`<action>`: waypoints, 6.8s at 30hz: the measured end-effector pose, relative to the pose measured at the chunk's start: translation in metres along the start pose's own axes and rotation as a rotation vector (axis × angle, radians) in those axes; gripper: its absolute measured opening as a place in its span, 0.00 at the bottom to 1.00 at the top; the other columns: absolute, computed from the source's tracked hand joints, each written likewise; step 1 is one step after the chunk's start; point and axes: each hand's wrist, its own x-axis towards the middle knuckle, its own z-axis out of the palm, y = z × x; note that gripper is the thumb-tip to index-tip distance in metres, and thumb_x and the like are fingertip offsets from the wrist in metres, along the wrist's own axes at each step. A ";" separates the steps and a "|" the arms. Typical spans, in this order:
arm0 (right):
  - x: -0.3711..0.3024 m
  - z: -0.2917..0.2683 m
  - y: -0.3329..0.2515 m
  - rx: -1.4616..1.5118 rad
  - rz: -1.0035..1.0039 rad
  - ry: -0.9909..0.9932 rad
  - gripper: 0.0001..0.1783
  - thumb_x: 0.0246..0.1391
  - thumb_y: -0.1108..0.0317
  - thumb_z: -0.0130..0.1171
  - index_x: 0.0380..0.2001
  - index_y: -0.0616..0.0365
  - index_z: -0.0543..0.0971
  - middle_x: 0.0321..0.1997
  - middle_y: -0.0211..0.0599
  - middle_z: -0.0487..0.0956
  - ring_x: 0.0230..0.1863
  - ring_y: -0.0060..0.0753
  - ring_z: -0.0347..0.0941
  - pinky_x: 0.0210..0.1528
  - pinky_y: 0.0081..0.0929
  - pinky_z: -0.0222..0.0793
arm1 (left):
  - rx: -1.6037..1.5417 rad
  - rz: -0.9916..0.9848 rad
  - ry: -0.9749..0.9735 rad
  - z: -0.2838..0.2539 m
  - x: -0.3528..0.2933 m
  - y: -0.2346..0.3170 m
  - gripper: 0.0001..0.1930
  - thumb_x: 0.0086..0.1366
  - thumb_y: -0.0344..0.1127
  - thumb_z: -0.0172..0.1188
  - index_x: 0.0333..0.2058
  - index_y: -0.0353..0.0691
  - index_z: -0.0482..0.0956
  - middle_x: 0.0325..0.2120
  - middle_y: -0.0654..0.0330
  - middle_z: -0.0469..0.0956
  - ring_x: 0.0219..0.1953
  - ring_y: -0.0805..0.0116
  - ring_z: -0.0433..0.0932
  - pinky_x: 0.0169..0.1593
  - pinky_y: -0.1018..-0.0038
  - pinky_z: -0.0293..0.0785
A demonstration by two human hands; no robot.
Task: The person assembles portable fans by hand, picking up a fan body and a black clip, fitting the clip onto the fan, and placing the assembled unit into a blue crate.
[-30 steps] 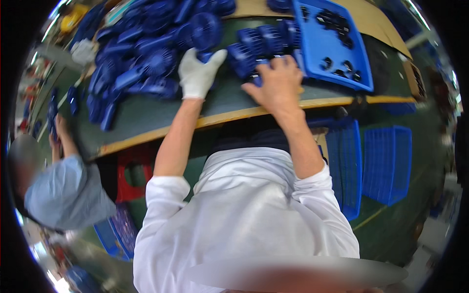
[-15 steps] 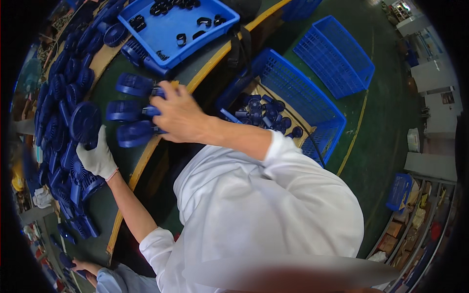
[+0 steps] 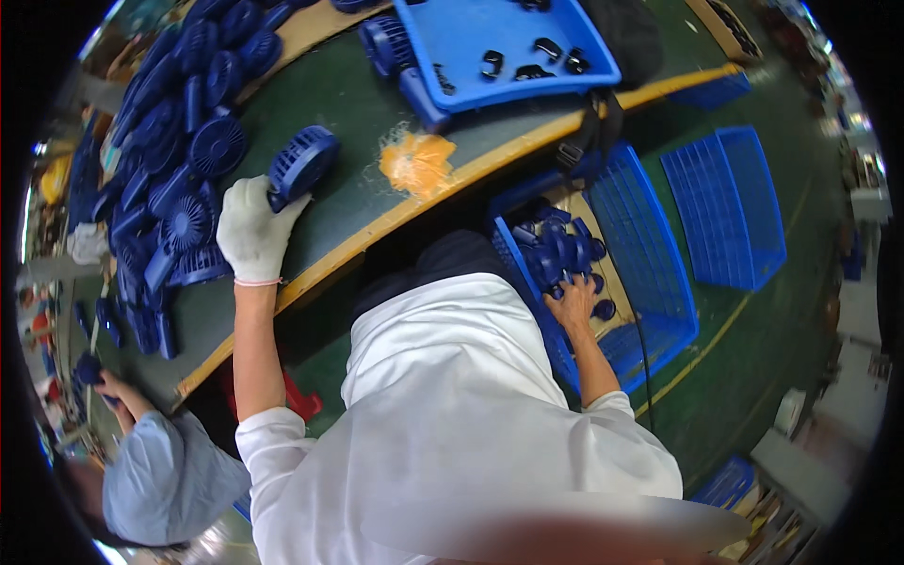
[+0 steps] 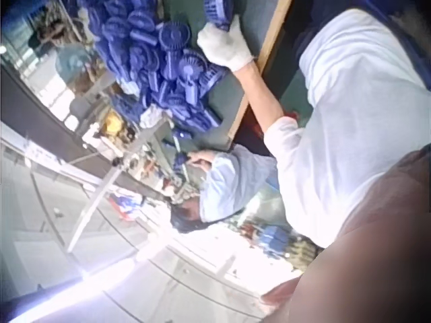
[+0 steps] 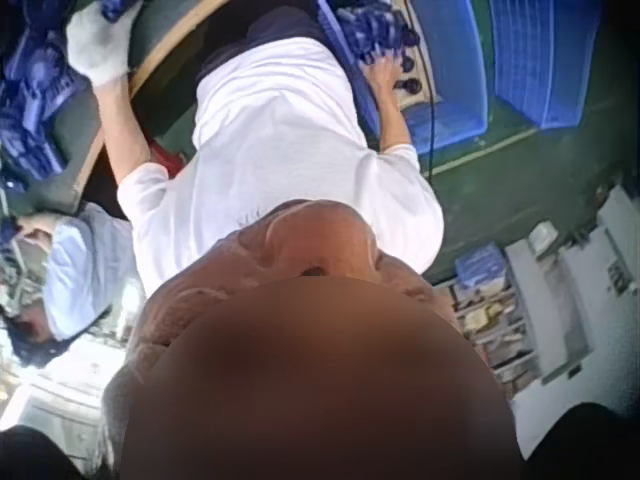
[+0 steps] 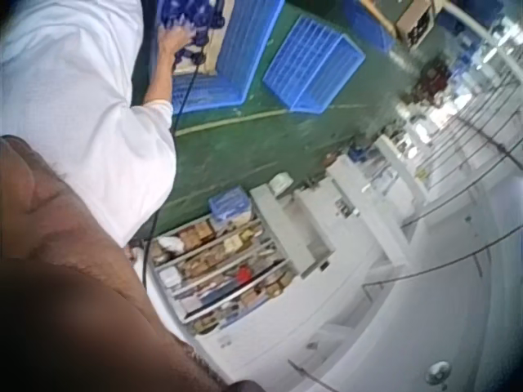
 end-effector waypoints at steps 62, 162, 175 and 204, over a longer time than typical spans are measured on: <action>0.032 -0.185 -0.355 1.687 -0.812 -0.041 0.10 0.49 0.85 0.63 0.36 0.71 0.77 0.45 0.44 0.74 0.32 0.26 0.76 0.31 0.23 0.77 | -1.769 -0.843 0.088 -0.012 -0.014 0.028 0.15 0.67 0.38 0.53 0.43 0.31 0.75 0.38 0.56 0.78 0.40 0.71 0.77 0.48 0.74 0.72; 0.051 -0.198 -0.417 0.550 -1.692 0.919 0.14 0.34 0.70 0.67 0.30 0.58 0.80 0.41 0.32 0.74 0.31 0.33 0.68 0.37 0.32 0.60 | -1.736 -0.903 0.300 0.013 -0.044 0.027 0.28 0.71 0.58 0.44 0.29 0.36 0.75 0.23 0.68 0.72 0.27 0.80 0.68 0.29 0.78 0.66; 0.043 -0.158 -0.373 1.099 -1.183 0.179 0.16 0.63 0.67 0.54 0.39 0.75 0.77 0.47 0.49 0.73 0.38 0.34 0.74 0.37 0.28 0.73 | -1.448 -0.908 -0.009 -0.021 -0.038 0.024 0.12 0.61 0.37 0.61 0.28 0.31 0.79 0.20 0.60 0.78 0.21 0.75 0.75 0.26 0.76 0.71; 0.108 -0.201 -0.373 0.129 -0.808 0.589 0.15 0.40 0.60 0.71 0.22 0.62 0.83 0.31 0.39 0.77 0.37 0.42 0.77 0.32 0.38 0.76 | 0.338 -0.142 -0.432 -0.012 0.054 -0.111 0.20 0.61 0.50 0.59 0.38 0.36 0.77 0.39 0.49 0.78 0.43 0.49 0.78 0.46 0.58 0.77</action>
